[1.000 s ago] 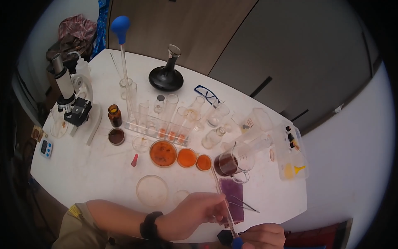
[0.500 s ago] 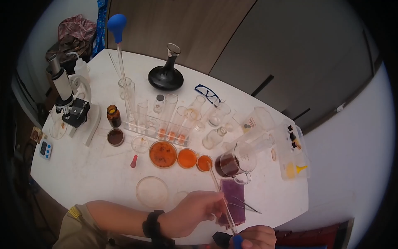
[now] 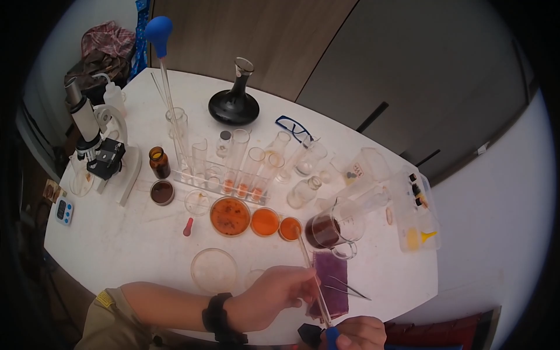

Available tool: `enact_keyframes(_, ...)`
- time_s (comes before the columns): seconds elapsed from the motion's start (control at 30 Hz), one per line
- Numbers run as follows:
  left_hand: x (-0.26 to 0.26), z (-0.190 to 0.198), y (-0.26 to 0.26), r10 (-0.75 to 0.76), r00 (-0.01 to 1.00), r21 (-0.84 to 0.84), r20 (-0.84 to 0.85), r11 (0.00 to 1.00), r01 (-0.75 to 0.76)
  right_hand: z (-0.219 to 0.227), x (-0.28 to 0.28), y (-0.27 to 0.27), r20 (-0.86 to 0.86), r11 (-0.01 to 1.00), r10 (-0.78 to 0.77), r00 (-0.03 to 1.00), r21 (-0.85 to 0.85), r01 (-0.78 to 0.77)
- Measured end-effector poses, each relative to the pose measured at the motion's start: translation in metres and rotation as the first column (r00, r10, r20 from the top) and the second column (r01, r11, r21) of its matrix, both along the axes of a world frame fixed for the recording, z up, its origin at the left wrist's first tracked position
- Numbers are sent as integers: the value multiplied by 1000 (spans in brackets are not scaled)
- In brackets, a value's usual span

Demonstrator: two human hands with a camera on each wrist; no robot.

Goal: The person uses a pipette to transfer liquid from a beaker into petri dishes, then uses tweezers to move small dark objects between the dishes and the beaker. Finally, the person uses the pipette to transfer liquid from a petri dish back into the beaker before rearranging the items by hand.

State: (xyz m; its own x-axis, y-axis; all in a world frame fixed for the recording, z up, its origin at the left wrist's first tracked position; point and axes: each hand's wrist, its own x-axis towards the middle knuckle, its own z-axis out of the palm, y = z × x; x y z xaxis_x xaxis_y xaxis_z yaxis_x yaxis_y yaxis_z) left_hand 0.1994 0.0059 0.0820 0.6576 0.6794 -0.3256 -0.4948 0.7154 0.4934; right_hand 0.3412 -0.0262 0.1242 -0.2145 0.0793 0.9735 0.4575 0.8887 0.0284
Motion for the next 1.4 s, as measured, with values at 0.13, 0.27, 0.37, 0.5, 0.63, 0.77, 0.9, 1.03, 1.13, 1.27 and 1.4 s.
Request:
enact_keyframes(0.13, 1, -2, 1, 14, 1000, 5, 14, 1000, -14, 1, -2, 2, 6, 1000, 25, 1000, -4, -25)
enact_keyframes(0.27, 1, -3, 2, 19, 1000, 3, 1, 1000, -19, 0, -3, 4, 7, 1000, 3, 1000, -1, -3)
enact_keyframes(0.37, 1, -2, 2, 41, 999, -7, -10, 999, -41, -2, -4, 5, -5, 1000, 4, 1000, 0, -4)
enact_keyframes(0.5, -1, -1, 3, 50, 998, -23, -30, 998, -51, -1, -3, 9, 24, 1000, 16, 1000, -9, -16)
enact_keyframes(0.63, -1, -2, 5, 68, 997, -33, -34, 997, -69, -2, 0, 9, 15, 999, 23, 1000, -25, -23)
enact_keyframes(0.77, -2, -6, 9, 56, 998, -23, -24, 998, -56, -4, -1, 13, 32, 1000, 5, 999, 7, -5)
enact_keyframes(0.9, -1, -8, 10, 55, 998, -28, -11, 998, -56, -6, -1, 15, 18, 999, 33, 999, 37, -34)
enact_keyframes(1.03, -1, -8, 10, 60, 998, -30, -11, 998, -60, -3, 0, 10, 31, 999, 12, 999, -32, -11)
enact_keyframes(1.13, -1, -7, 10, 62, 998, -33, -24, 997, -63, -3, 0, 11, 34, 999, 9, 999, -42, -8)
enact_keyframes(1.27, -1, -7, 11, 62, 998, -32, -22, 997, -63, -4, -2, 10, 13, 998, 8, 1000, -63, -7)
enact_keyframes(1.4, 0, -9, 11, 67, 998, -35, -20, 997, -67, -3, -3, 9, 0, 993, 7, 1000, -116, -7)
